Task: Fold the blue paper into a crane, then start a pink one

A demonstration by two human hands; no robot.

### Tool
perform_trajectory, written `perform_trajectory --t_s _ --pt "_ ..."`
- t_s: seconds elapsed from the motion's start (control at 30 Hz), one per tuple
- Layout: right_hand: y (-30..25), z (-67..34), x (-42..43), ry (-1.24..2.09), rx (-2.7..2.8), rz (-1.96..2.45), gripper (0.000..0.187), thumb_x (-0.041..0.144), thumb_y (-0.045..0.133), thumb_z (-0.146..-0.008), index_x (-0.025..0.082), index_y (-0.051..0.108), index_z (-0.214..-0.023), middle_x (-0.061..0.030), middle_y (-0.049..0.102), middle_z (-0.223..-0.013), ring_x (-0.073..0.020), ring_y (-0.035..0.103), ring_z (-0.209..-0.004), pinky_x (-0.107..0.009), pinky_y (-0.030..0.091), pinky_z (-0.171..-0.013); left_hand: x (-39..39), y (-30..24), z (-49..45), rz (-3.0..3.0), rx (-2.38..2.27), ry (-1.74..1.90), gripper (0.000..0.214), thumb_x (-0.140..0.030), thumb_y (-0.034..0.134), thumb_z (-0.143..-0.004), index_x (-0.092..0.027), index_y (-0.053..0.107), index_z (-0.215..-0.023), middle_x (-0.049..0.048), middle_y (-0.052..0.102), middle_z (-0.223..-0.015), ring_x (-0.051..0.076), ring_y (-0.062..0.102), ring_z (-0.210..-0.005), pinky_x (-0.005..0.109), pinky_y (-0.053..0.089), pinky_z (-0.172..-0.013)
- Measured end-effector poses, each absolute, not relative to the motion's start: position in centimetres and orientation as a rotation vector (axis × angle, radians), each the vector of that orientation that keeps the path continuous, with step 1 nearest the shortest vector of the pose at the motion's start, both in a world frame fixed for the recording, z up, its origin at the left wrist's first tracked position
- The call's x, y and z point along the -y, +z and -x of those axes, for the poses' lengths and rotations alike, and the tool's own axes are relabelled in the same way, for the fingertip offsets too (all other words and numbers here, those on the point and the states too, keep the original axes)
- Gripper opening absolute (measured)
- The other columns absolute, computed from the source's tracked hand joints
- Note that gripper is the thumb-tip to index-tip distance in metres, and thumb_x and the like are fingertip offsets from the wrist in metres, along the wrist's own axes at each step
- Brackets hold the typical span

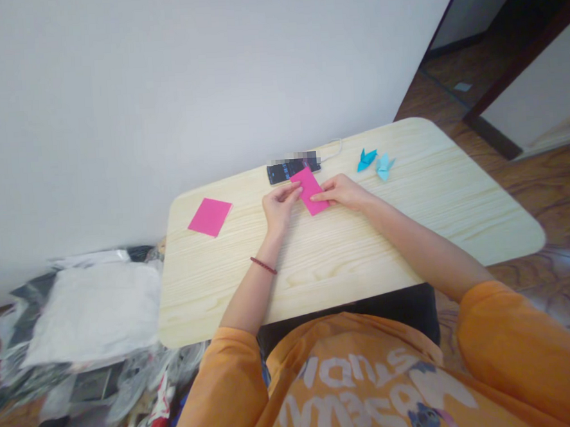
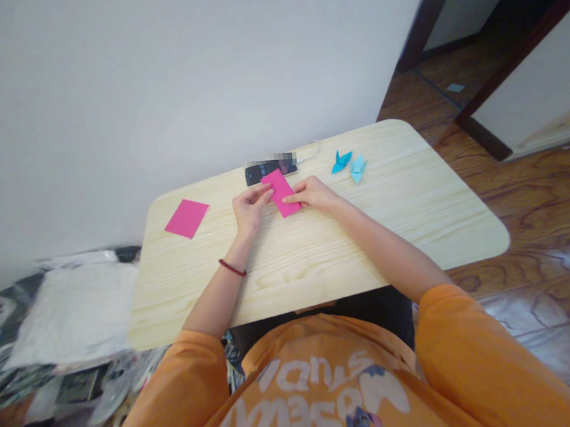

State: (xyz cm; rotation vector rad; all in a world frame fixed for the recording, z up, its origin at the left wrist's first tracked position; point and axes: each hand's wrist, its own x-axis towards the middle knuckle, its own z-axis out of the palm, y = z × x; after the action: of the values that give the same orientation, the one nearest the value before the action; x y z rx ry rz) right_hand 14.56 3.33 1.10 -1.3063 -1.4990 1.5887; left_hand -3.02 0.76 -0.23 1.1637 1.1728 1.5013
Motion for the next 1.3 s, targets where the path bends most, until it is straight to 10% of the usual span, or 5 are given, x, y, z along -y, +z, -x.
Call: perform_trajectory --t_s 0.87,1.3 --pt "1.8 -14.4 -2.9 1.589 1.462 1.323 0.034 0.038 0.088 -0.054 0.011 0.07 -0.064 -0.0002 0.056 -0.047 -0.0071 0.04 -0.044 -0.024 0.027 -0.043 -0.7 0.0 2.8 -1.073 -1.189 1.541 0.038 -0.028 0.085 -0.056 -0.017 0.048 -0.061 0.0008 0.069 -0.07 0.013 0.068 -0.069 0.025 0.054 -0.07" --pt "2.5 -14.1 -2.6 1.657 1.367 1.328 0.032 0.033 0.088 -0.049 0.011 0.072 -0.065 -0.0019 0.062 -0.053 -0.0088 0.047 -0.049 -0.024 0.035 -0.048 -0.6 0.0 2.8 -1.105 -1.205 1.544 0.028 -0.03 0.085 -0.057 -0.016 0.068 -0.075 0.0049 0.074 -0.081 0.016 0.07 -0.073 0.03 0.057 -0.075"
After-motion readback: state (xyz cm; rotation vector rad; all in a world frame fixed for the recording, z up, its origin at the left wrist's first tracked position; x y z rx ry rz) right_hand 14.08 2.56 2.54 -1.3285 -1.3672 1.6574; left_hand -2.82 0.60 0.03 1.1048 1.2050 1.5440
